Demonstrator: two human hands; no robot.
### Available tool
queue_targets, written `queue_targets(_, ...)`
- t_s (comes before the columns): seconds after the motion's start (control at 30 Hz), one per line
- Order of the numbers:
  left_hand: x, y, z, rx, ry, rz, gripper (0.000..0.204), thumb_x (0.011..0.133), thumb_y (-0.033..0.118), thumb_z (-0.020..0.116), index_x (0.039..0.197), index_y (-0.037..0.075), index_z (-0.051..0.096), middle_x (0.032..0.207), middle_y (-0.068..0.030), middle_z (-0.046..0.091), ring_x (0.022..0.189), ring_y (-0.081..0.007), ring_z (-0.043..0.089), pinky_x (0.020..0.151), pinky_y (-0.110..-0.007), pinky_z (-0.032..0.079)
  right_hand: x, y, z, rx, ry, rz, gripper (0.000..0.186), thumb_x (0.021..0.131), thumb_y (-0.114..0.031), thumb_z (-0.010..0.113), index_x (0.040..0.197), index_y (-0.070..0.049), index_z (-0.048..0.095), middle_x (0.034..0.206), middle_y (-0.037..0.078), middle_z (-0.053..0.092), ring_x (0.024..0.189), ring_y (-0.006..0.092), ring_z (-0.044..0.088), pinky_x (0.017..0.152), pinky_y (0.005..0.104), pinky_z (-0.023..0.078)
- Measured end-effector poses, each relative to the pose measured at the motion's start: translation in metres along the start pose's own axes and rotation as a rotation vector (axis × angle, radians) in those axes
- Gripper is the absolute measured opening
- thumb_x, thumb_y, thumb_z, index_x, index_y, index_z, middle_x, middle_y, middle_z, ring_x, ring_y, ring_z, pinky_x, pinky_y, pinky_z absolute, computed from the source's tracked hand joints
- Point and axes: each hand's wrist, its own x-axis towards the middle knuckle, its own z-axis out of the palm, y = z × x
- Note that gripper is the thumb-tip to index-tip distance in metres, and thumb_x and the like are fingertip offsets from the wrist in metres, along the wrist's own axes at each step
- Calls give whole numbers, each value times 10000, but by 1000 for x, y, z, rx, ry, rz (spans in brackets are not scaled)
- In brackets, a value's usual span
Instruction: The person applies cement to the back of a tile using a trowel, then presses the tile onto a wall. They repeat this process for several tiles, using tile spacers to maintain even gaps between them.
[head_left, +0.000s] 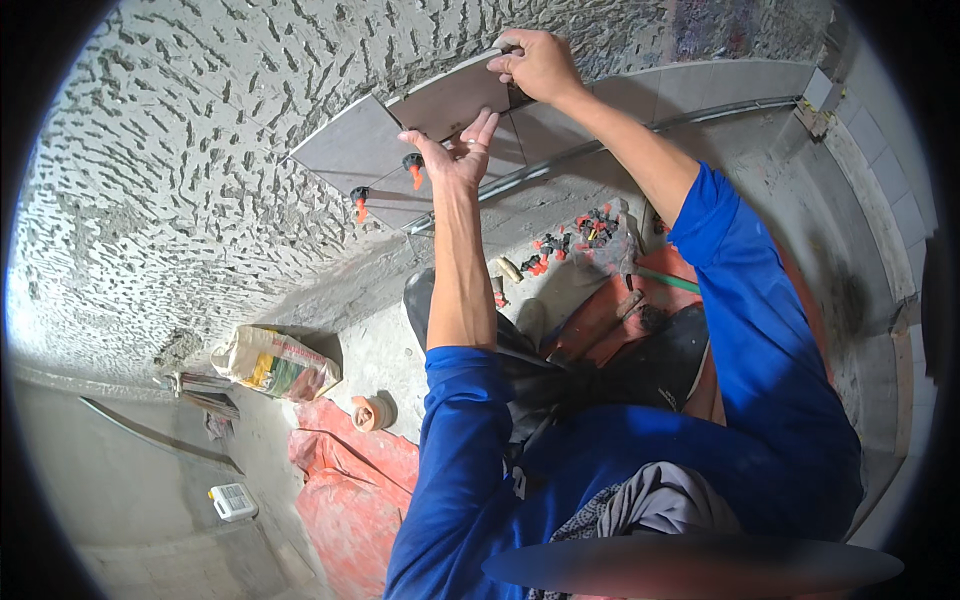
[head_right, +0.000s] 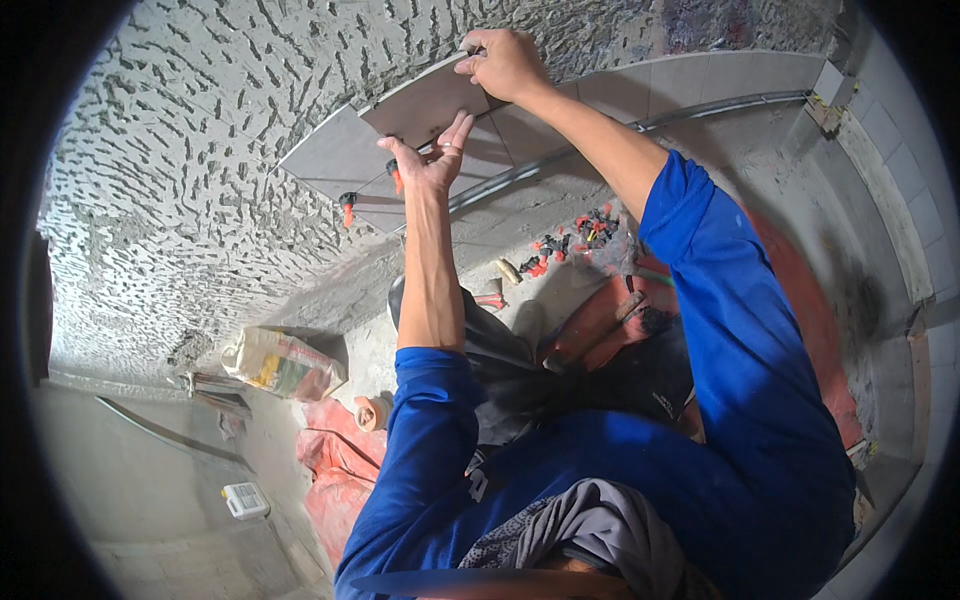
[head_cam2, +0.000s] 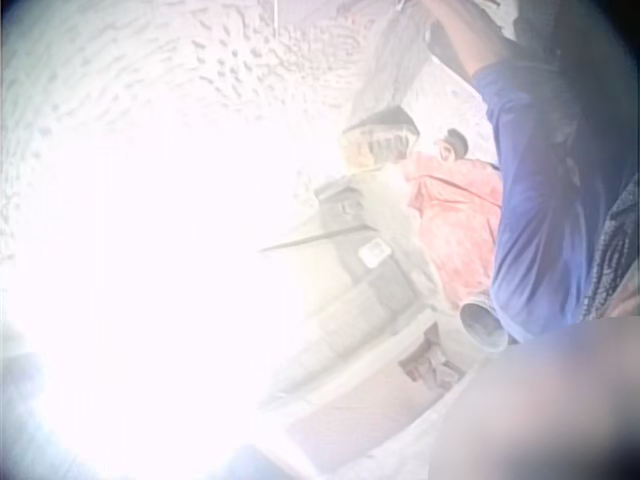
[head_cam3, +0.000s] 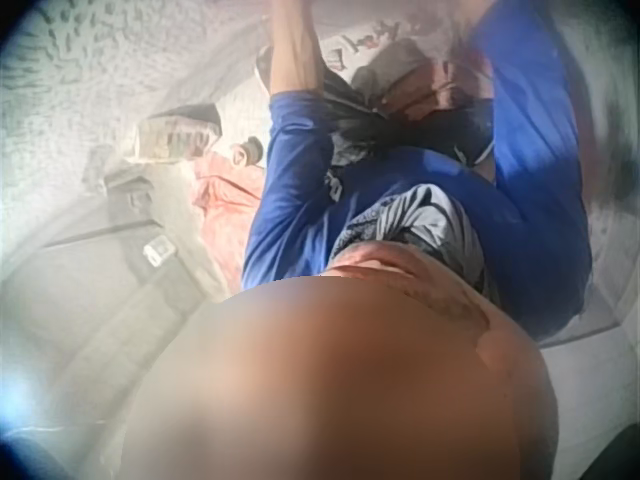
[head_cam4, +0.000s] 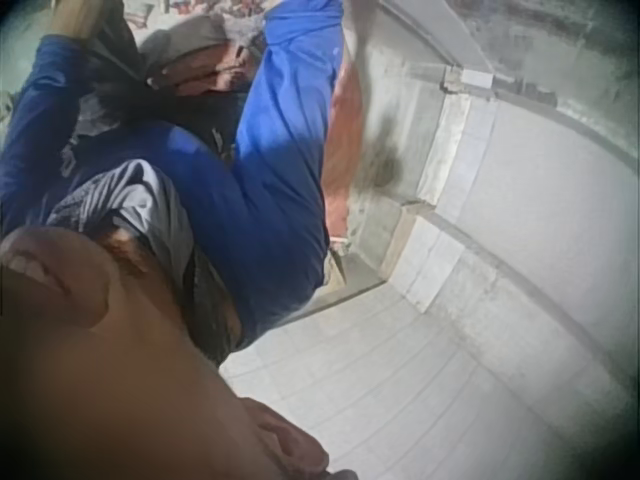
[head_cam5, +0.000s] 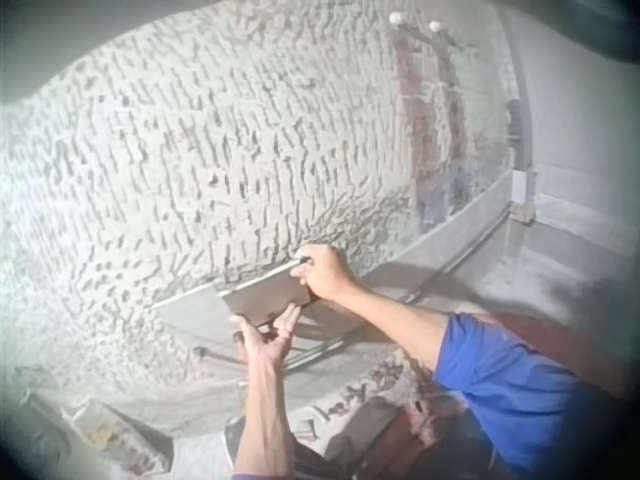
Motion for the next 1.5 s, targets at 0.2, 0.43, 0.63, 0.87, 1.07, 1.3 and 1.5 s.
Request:
queue_targets(0.2,-2,-19,0,-65,-22,118,1027,787,714,517,1405,-50,218,1442,-261,256,1315,-466,339,994,-645,402,9,3,4,-10,-23,-1,369,769,-131,744,1106,-9,656,762,145,712,671,199,715,625,293,539)
queue_targets(0.43,1,-34,0,282,-3,279,906,849,642,531,1360,-65,288,1297,-284,409,1142,-411,507,902,-542,498,8,0,4,-91,-24,31,362,763,-164,758,1084,-25,664,761,130,714,647,177,707,629,295,532)
queue_targets(0.63,7,-19,-1,508,177,280,813,863,629,520,1232,-84,391,1014,-276,579,821,-389,653,644,-451,596,13,-2,5,-146,-59,36,251,793,-163,746,993,-33,668,741,89,713,663,139,706,595,263,506)
queue_targets(0.87,14,-17,-6,627,129,375,691,841,586,603,925,-96,535,826,-220,619,698,-337,662,609,-441,596,17,2,11,-123,6,15,252,768,-185,757,974,-59,687,666,105,691,615,158,692,622,317,517)
queue_targets(1.07,23,-20,-4,575,190,420,595,824,510,681,825,-72,560,735,-182,624,601,-288,640,558,-432,591,27,3,9,-194,-44,-53,222,768,-213,748,889,-41,678,596,105,659,595,208,678,624,352,507)
queue_targets(1.3,25,-20,5,522,283,404,519,844,475,675,822,-33,571,706,-160,618,564,-276,614,509,-425,571,34,-4,1,-453,-90,-197,449,789,-210,747,1164,3,621,674,90,684,604,163,680,611,303,515)
queue_targets(1.5,31,-20,8,495,310,380,478,880,454,638,855,-18,563,684,-135,598,548,-274,599,485,-447,547,19,2,-13,-157,-4,-194,578,817,-235,732,1309,-16,521,702,44,660,584,130,654,583,277,514)
